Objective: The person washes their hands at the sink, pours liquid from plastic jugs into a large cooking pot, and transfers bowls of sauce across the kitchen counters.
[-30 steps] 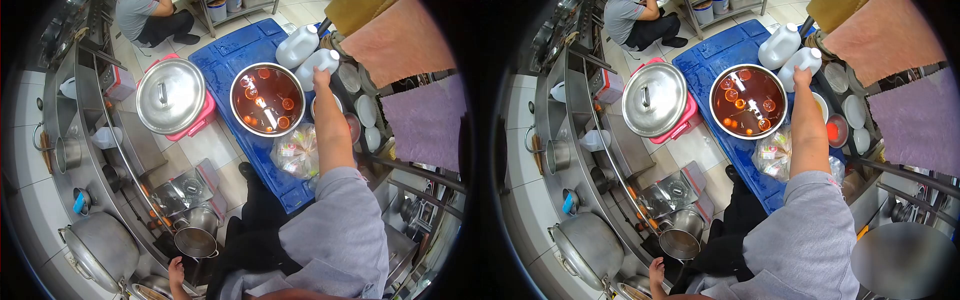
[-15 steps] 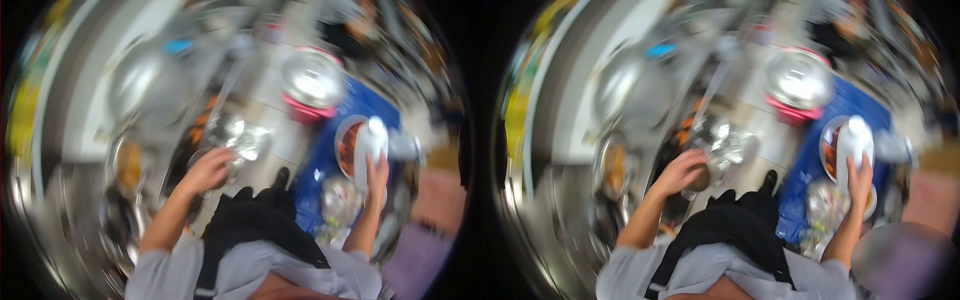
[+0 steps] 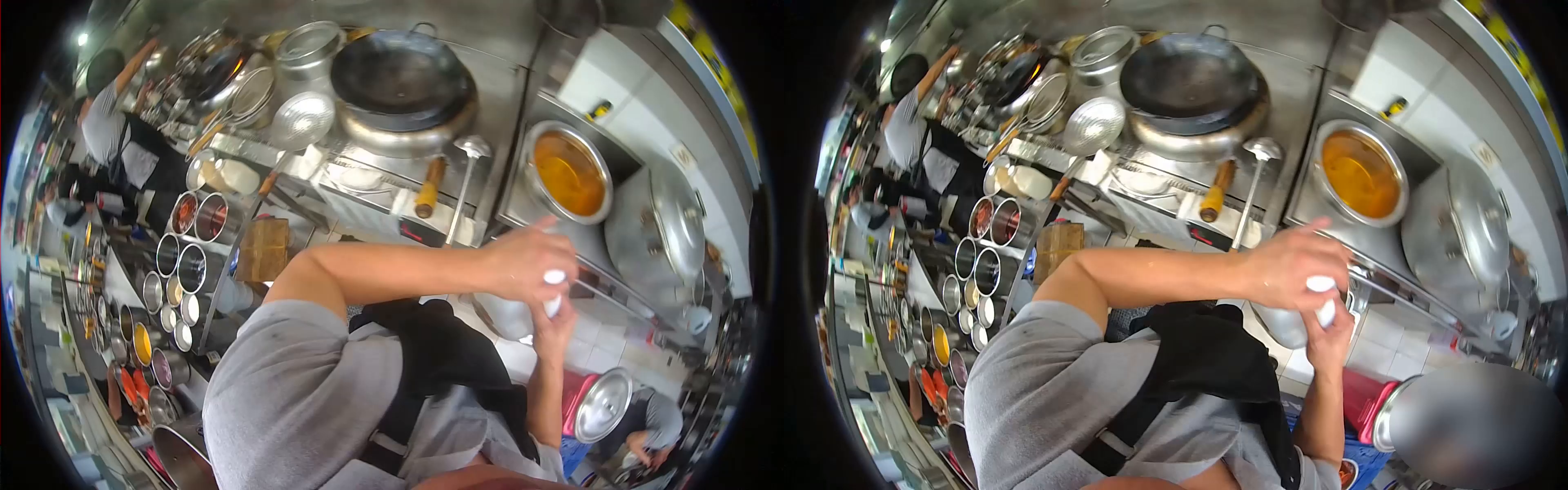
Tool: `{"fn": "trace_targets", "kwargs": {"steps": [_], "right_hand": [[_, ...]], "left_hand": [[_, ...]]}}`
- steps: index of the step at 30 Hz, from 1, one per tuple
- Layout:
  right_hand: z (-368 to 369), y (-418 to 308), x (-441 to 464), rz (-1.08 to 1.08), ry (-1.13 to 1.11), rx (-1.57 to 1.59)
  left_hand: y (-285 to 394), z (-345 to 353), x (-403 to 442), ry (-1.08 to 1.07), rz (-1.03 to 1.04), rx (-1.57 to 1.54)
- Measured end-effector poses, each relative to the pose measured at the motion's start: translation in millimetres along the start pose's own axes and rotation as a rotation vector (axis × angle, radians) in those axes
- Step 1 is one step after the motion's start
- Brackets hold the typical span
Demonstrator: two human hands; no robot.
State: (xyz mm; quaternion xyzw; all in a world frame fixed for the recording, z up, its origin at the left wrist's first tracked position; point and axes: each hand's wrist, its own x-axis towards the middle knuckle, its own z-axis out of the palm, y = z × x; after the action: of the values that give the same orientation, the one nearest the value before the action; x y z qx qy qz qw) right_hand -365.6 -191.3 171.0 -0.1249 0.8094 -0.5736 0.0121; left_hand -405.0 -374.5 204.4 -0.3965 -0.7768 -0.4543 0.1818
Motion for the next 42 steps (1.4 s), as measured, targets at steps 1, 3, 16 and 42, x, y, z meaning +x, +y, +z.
{"fn": "trace_targets", "kwargs": {"steps": [1, 3, 16, 42], "right_hand": [[30, -7, 16, 0.019, -0.038, -0.020], [86, -16, 38, 0.038, -0.132, -0.028], [141, -17, 104, -0.236, -0.421, -0.288], [503, -166, 241, -0.322, -0.381, 0.200]], "left_hand": [[-9, -26, -17, 0.063, -0.131, 0.094], [-16, -69, -48, 0.222, -0.329, 0.173], [11, -163, -96, 0.060, -0.468, 0.319], [9, -363, -370, 1.135, -1.248, 0.004]]}}
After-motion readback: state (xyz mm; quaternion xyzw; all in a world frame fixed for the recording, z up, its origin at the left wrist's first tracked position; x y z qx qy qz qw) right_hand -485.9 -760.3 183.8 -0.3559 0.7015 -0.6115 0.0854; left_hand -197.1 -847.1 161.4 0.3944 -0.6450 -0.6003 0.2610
